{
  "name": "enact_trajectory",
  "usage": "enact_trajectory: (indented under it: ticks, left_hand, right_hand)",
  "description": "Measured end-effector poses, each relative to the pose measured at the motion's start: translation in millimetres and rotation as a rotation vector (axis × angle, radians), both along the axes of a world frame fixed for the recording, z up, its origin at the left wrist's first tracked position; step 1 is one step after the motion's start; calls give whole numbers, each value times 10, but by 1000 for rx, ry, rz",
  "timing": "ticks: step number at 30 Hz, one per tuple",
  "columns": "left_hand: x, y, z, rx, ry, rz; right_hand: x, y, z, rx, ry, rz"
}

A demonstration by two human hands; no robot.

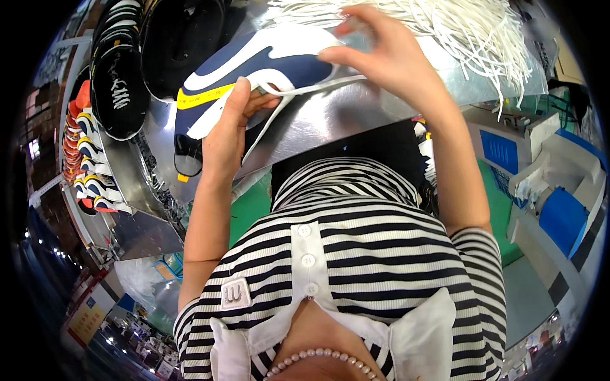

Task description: The person laces a blue and white sneaker with white shoelaces by hand. They thread the laces through the eyelets, pull them tight, and adjust the fit. The person then places the finished shoe on a metal table next to other completed shoes.

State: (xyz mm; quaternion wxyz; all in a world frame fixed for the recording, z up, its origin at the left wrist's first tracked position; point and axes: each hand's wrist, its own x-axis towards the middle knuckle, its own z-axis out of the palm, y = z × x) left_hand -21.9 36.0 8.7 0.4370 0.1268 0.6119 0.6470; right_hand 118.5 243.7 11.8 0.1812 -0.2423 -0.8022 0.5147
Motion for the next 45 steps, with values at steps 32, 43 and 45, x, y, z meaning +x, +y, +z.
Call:
enact_trajectory:
  ticks: [32,43,45]
  left_hand:
    - [-510,-252,682,-187,1081,269]
    - [125,88,29,91,1851,-126]
    - [512,214,48,145,1158,-429]
  right_hand:
    - [1052,-109,145,244,-95,168]
    - [527,34,692,-604,66,260]
    - [462,-7,662,-621,97,281]
